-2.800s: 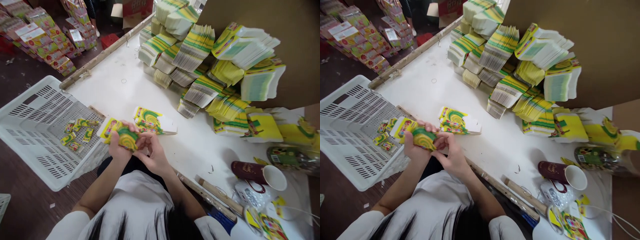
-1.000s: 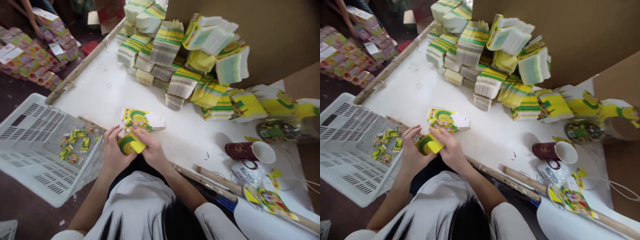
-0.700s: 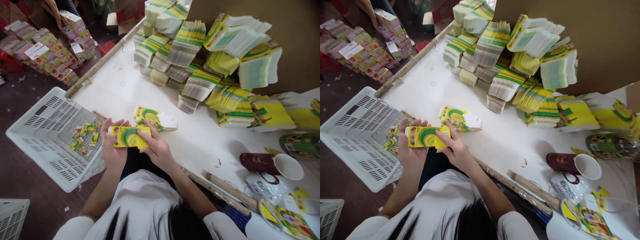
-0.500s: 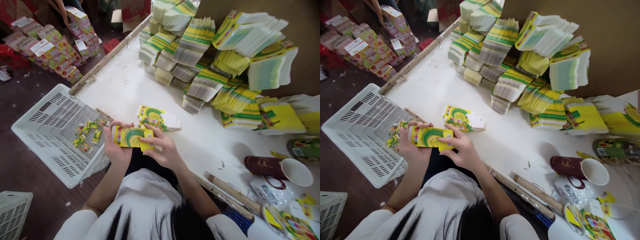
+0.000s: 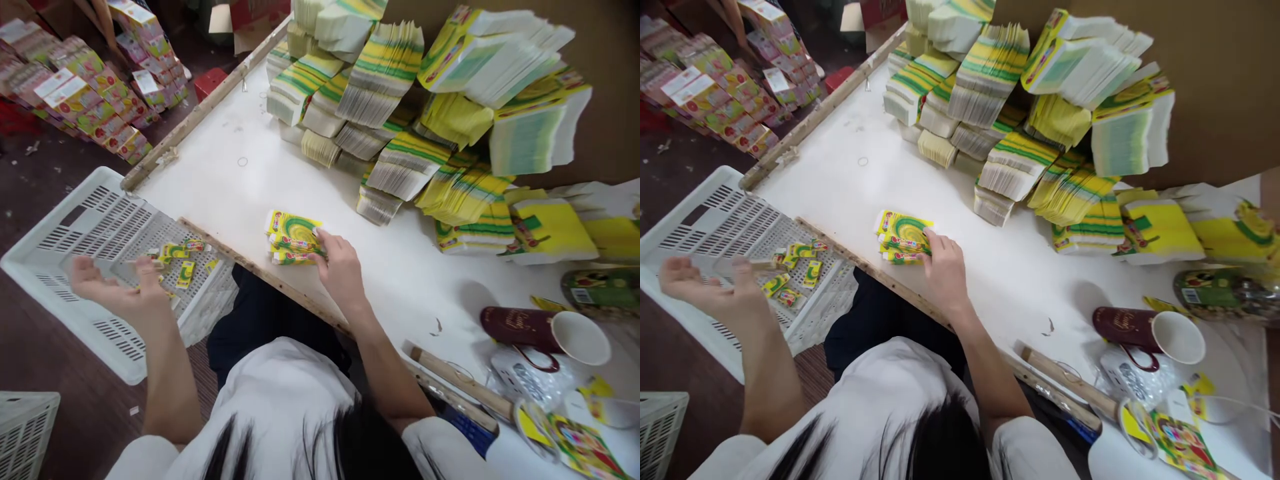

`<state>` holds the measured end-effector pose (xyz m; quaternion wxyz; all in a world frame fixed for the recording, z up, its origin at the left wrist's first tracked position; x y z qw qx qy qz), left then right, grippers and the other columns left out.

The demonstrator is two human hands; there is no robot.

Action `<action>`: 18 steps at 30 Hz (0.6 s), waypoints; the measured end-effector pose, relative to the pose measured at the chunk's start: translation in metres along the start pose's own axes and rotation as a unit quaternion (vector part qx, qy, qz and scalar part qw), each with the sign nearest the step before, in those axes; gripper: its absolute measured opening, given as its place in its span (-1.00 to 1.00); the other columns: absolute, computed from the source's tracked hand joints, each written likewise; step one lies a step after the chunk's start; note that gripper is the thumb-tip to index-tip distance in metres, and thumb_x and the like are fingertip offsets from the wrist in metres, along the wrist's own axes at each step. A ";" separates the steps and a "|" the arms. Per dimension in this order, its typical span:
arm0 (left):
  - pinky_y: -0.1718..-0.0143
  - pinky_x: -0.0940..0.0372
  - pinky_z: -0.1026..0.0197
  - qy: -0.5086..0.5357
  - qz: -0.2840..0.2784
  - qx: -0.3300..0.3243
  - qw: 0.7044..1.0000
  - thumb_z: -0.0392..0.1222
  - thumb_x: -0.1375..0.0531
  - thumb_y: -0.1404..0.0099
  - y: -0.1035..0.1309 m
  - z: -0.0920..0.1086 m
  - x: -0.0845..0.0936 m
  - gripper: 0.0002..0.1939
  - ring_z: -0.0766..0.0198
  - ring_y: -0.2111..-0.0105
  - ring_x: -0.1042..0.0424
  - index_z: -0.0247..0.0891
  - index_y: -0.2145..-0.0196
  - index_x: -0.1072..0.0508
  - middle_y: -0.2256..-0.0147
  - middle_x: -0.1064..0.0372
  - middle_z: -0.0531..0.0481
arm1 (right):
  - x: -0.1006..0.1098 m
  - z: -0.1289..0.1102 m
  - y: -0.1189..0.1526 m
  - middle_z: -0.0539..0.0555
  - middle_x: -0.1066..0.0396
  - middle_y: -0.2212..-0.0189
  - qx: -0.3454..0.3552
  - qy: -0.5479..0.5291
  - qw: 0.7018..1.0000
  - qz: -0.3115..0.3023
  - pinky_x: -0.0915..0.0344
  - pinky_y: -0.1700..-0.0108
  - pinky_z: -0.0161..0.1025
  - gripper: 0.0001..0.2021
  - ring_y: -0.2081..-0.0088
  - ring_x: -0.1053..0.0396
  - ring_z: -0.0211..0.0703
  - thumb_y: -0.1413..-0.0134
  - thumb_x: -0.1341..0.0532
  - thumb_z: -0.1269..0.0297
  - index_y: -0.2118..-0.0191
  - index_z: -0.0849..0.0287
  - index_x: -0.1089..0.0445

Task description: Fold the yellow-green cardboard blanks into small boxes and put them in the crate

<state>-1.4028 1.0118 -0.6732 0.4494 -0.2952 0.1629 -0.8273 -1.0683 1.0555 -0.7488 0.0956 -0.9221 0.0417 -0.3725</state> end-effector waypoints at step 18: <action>0.12 -0.41 0.01 0.579 -0.309 0.347 0.669 0.19 -0.24 -0.24 0.125 0.089 -0.096 -0.65 0.16 0.32 -0.47 -0.15 0.27 -0.45 0.41 -0.34 0.00 | -0.002 -0.057 0.053 -0.05 -0.33 0.27 0.013 -0.447 0.882 -0.152 -0.35 0.16 -0.32 -0.54 0.25 -0.34 -0.28 -0.12 -0.32 0.47 -0.09 -0.01 -0.25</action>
Point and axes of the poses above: each hand's wrist, its own y-axis away from the middle knuckle, its own x-axis out of the back of the hand, z = x × y, the point moved 5 cm from there along -y, towards the middle knuckle
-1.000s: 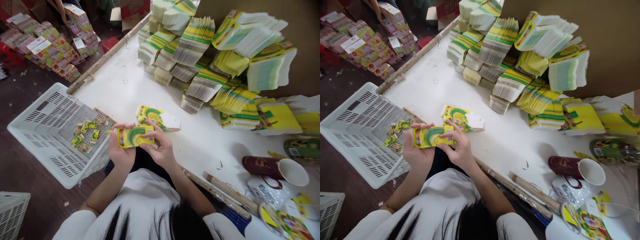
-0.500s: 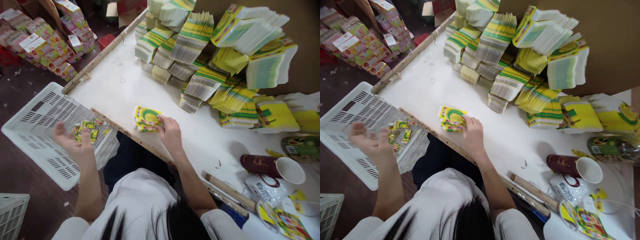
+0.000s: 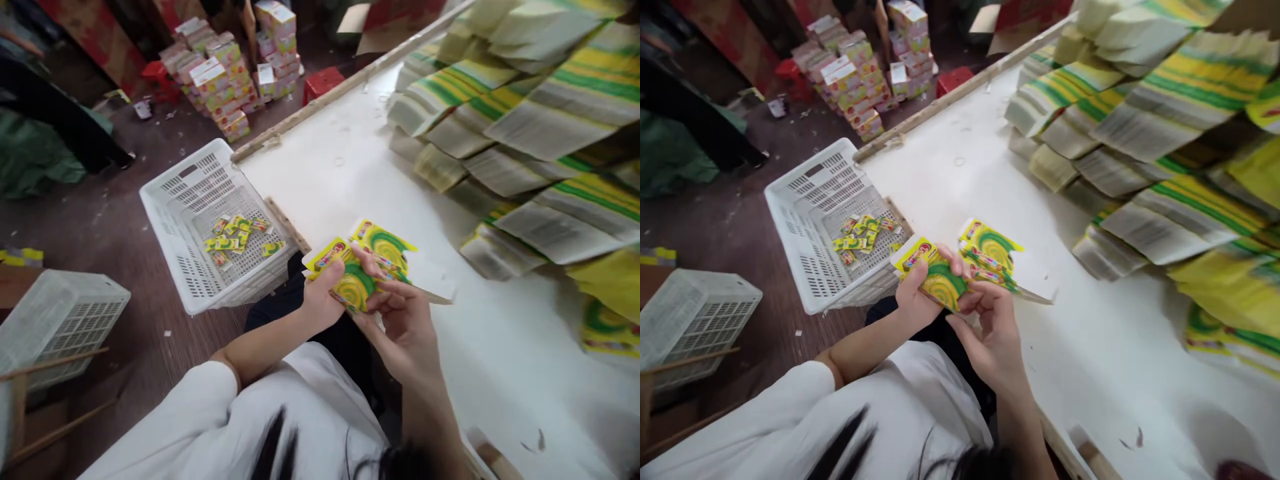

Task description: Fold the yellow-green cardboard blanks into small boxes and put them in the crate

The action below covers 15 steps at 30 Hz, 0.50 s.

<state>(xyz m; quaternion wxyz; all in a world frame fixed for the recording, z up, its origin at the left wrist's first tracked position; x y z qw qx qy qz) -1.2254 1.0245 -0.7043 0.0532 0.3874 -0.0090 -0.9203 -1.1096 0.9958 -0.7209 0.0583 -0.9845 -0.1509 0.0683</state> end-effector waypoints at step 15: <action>0.26 -0.38 0.25 -0.206 0.062 -0.039 0.976 0.18 -0.40 -0.11 0.001 0.005 0.039 -0.60 0.30 0.39 -0.42 -0.23 0.36 -0.54 0.42 -0.47 0.03 | 0.016 0.003 -0.008 -0.02 -0.44 0.31 0.026 0.040 0.997 0.066 -0.39 0.24 -0.26 -0.83 0.26 -0.41 -0.22 -0.10 -0.35 0.48 0.23 0.07 -0.48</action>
Point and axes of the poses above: each hand's wrist, its own y-axis away from the middle knuckle, its own x-axis out of the back of the hand, z = x × y, the point moved 5 cm from there along -y, towards the middle knuckle
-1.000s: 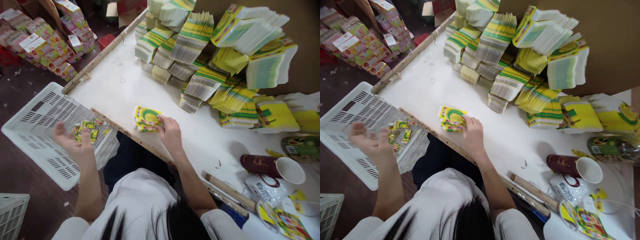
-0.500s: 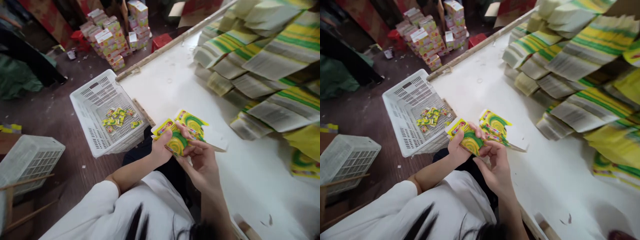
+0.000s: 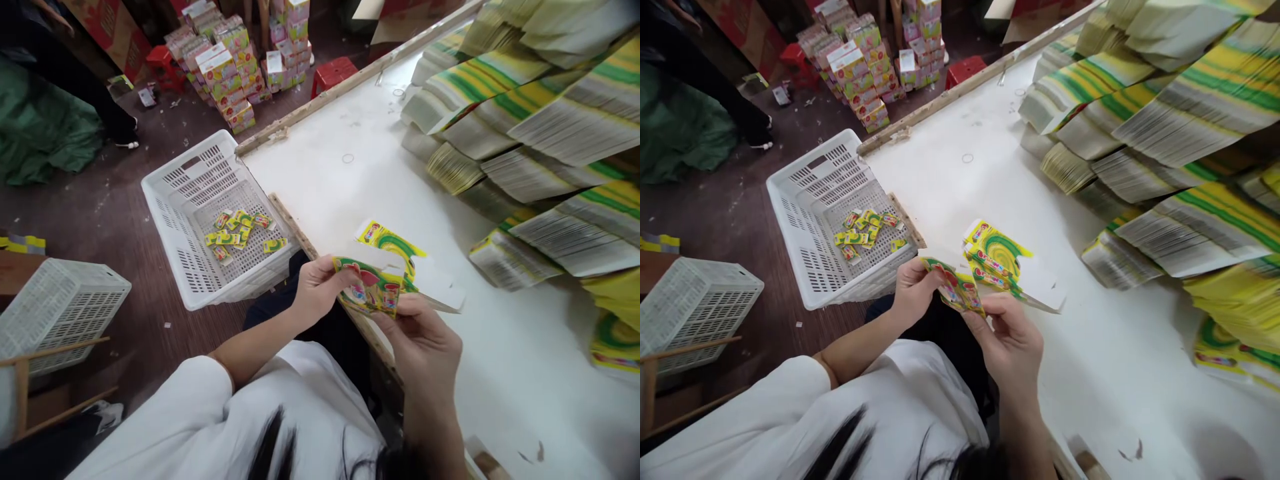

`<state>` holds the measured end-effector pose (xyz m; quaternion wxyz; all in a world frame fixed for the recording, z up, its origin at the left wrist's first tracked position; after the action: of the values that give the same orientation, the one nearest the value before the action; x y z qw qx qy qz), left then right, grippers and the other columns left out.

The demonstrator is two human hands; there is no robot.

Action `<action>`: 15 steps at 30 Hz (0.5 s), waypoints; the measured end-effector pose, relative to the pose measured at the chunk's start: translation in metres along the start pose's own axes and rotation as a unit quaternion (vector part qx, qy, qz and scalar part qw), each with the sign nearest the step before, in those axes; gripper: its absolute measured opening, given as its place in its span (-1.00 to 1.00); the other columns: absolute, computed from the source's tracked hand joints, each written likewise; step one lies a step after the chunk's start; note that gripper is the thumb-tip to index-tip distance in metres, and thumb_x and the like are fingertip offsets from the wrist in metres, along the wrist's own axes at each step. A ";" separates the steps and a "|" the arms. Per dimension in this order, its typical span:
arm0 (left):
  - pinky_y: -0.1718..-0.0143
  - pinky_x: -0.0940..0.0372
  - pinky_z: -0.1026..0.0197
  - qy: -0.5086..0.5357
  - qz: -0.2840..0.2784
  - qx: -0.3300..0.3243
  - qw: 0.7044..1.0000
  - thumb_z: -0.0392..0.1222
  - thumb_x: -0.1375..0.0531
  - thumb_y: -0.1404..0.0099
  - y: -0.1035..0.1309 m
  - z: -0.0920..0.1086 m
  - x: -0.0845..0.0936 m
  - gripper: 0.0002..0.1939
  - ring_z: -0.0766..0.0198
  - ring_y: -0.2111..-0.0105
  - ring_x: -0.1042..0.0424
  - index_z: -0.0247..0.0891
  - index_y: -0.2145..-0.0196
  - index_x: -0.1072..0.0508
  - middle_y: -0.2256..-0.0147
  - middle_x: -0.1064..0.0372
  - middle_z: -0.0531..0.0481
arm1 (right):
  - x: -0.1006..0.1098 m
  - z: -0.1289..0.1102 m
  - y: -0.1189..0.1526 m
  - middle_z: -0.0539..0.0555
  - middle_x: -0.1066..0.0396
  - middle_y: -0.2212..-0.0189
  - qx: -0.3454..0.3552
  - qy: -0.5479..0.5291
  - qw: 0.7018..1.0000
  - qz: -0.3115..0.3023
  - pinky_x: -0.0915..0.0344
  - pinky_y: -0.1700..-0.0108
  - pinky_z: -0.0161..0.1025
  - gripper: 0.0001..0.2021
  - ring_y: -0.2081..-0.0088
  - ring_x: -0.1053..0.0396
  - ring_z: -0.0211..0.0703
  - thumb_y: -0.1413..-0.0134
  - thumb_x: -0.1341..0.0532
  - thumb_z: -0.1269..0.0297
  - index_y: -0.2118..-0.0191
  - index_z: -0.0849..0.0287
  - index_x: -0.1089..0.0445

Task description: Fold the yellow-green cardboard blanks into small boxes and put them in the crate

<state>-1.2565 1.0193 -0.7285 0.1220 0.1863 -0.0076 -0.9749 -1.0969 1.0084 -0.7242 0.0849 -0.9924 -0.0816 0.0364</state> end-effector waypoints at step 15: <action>-0.08 -0.34 -0.09 -0.465 -0.329 -0.026 0.822 -0.01 -0.39 -0.12 0.014 0.029 -0.012 -0.19 -0.09 -0.07 -0.40 -0.20 -0.25 -0.19 -0.09 -0.30 -0.27 | 0.007 -0.031 0.010 0.12 -0.33 -0.10 0.162 0.299 0.940 0.029 -0.16 -0.25 0.17 -0.35 -0.18 -0.25 0.15 -0.10 -0.40 0.28 -0.28 -0.23 -0.27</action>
<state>-1.2529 1.0081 -0.6967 -0.2190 -0.3009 0.0238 -0.9279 -1.0854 0.9951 -0.6958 0.2637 -0.9324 -0.0168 -0.2466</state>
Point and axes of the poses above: each hand's wrist, its own y-axis away from the middle knuckle, its own x-axis out of the back of the hand, z = x × y, the point moved 5 cm from there along -y, towards the middle knuckle
